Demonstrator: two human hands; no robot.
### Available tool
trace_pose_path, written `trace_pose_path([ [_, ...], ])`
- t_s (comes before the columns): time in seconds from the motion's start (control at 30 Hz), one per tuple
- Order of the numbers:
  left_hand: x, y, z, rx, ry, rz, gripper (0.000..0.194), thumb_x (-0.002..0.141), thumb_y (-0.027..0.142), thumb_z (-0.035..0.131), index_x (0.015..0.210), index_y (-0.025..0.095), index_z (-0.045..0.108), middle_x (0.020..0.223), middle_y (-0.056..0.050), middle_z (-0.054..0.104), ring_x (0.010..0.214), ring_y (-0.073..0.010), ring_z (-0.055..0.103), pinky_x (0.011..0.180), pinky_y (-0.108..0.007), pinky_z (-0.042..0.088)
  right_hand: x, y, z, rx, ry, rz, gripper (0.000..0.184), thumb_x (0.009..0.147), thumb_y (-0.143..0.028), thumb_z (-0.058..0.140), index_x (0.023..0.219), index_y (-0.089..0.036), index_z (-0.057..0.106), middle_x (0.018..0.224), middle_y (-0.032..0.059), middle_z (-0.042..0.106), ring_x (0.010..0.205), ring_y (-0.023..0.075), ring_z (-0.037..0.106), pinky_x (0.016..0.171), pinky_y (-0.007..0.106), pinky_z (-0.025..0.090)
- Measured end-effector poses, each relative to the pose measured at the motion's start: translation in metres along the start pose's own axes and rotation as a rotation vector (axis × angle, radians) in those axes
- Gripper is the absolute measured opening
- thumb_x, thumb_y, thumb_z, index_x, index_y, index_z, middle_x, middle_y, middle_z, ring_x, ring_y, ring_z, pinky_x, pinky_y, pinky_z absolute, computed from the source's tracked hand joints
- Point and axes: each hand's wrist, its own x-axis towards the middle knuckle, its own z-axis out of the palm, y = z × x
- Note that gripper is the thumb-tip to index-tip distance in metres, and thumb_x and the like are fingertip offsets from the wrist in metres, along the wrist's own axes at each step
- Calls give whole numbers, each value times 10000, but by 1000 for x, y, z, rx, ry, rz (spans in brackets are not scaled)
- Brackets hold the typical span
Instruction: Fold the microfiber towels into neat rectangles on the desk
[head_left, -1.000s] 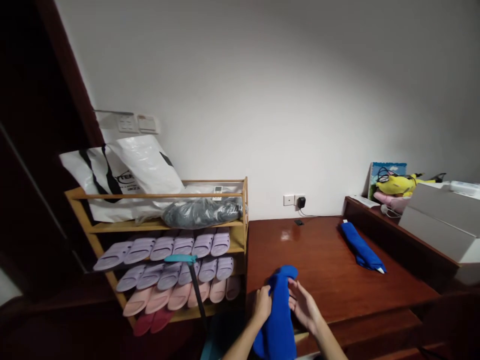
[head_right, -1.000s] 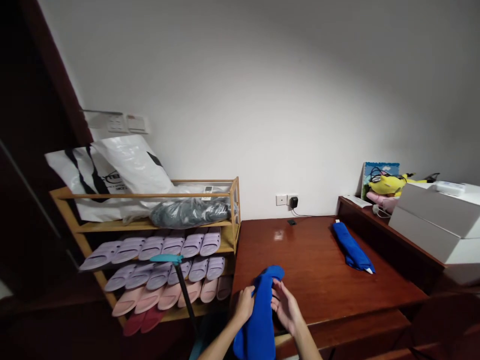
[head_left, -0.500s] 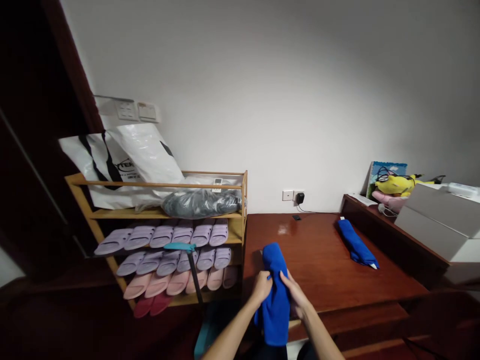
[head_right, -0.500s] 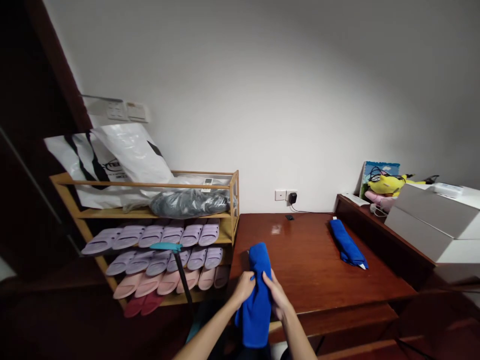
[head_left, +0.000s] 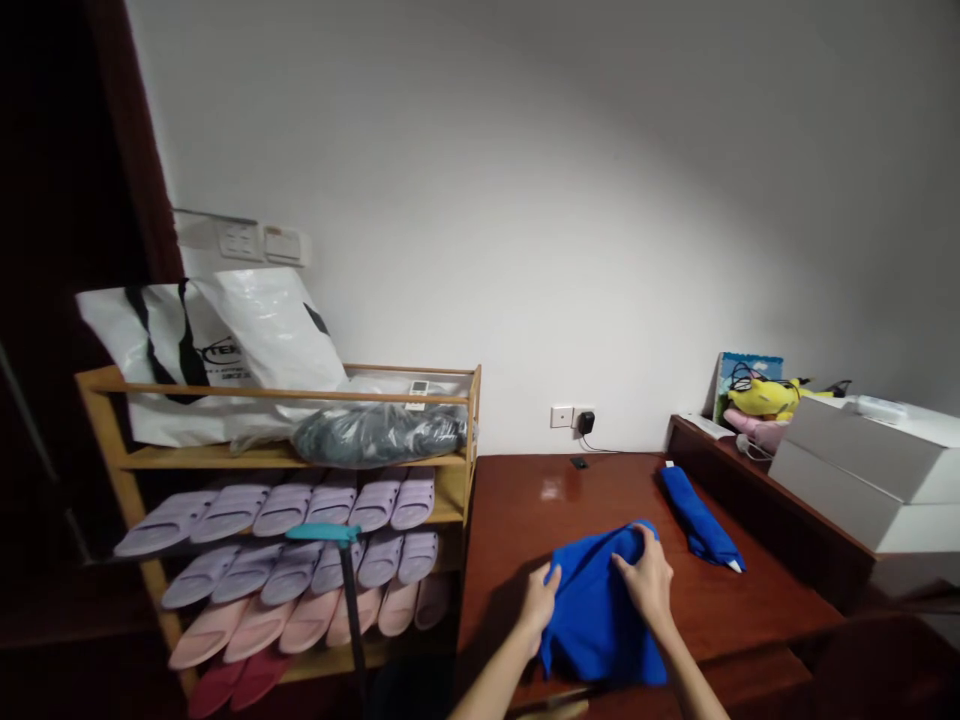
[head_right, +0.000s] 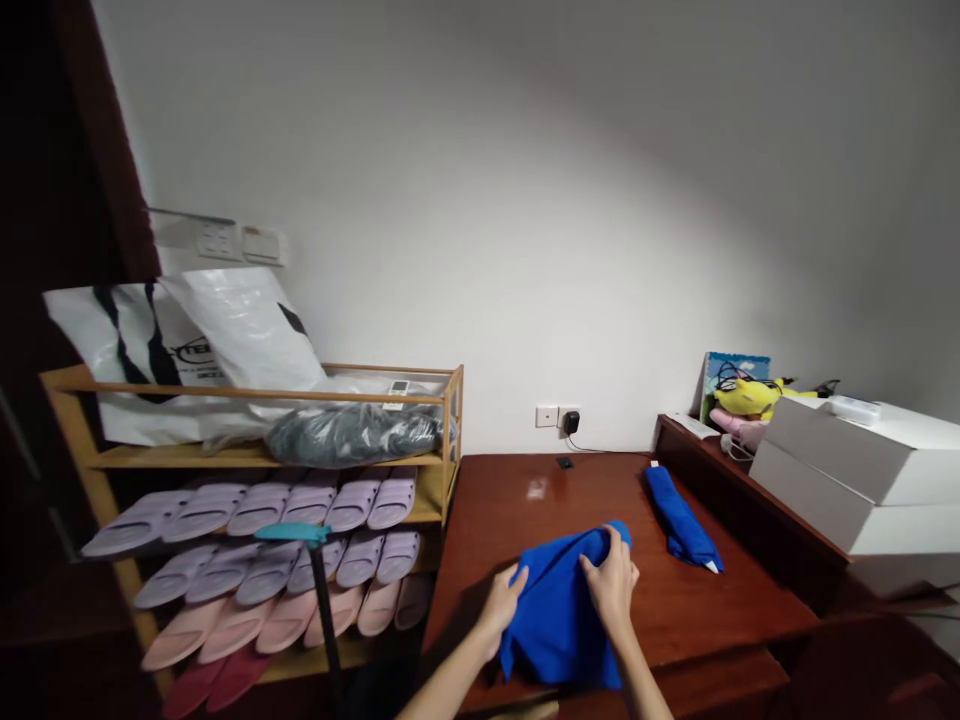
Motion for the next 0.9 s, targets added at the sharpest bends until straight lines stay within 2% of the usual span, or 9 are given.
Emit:
trace_pose_path([
  [0.1, 7, -2, 12, 68, 46, 60, 508, 903, 453, 375, 1224, 113, 573, 1273, -104, 583, 1170, -206, 539, 979, -282, 406, 8, 7, -7, -435, -5, -305, 579, 774, -309, 524, 1341, -300, 404, 1277, 99, 471, 1177, 314, 461, 957, 435, 348],
  [0.17, 11, -10, 2, 148, 98, 44, 486, 933, 370, 306, 1263, 94, 533, 1304, -113, 555, 1200, -196, 512, 1001, -281, 381, 8, 27, -5, -742, -97, -424, 596, 819, -319, 475, 1396, -274, 335, 1231, 114, 509, 1130, 291, 501, 929, 410, 368],
  [0.33, 8, -38, -62, 427, 146, -79, 367, 878, 220, 431, 1190, 120, 597, 1210, -119, 625, 1155, -225, 550, 999, -311, 380, -6, 86, 15, -881, -290, -346, 583, 832, -413, 466, 1375, -225, 371, 1215, 104, 563, 1139, 248, 506, 932, 356, 375],
  [0.43, -1, -44, -92, 565, 161, -124, 430, 874, 181, 459, 1302, 159, 506, 1244, -109, 605, 1151, -219, 552, 983, -312, 389, -9, 96, 27, -886, -237, -294, 527, 841, -412, 447, 1334, -228, 417, 1303, 101, 502, 1209, 244, 440, 980, 362, 329],
  [0.5, -8, -42, -99, 674, 174, -140, 543, 877, 165, 463, 1409, 186, 358, 1207, -123, 622, 1130, -249, 564, 960, -366, 404, -6, 95, 30, -907, -154, -213, 509, 884, -422, 339, 1338, -198, 397, 1345, 135, 455, 1231, 270, 412, 983, 406, 318],
  [0.6, -16, -37, -93, 989, 229, -5, 676, 854, 112, 455, 1467, 227, 192, 1239, -125, 592, 1179, -276, 515, 970, -426, 384, 2, 95, 26, -952, -77, -61, 558, 879, -466, 316, 1300, -111, 406, 1296, 228, 470, 1198, 356, 430, 924, 505, 344],
  [0.67, -19, -38, -79, 1151, 221, 168, 679, 849, 109, 432, 1468, 230, 182, 1394, -105, 456, 1288, -257, 394, 1025, -417, 338, 9, 96, 22, -964, -128, 6, 548, 831, -513, 416, 1182, -99, 495, 1159, 229, 566, 1098, 363, 515, 840, 482, 407],
  [0.8, -23, -52, -45, 1159, -11, 340, 608, 904, 277, 378, 1471, 216, 167, 1534, -33, 189, 1397, -221, 164, 1115, -428, 217, 18, 90, 23, -951, -289, 53, 368, 739, -459, 578, 932, -146, 587, 900, 141, 666, 819, 279, 640, 662, 357, 467],
  [0.9, -25, -66, -30, 1144, -129, 349, 596, 923, 434, 323, 1468, 243, 177, 1535, -24, 149, 1403, -253, 126, 1127, -498, 157, 3, 74, 47, -955, -293, -29, 283, 779, -236, 505, 1035, -137, 573, 1025, 179, 639, 920, 288, 626, 734, 383, 460],
])
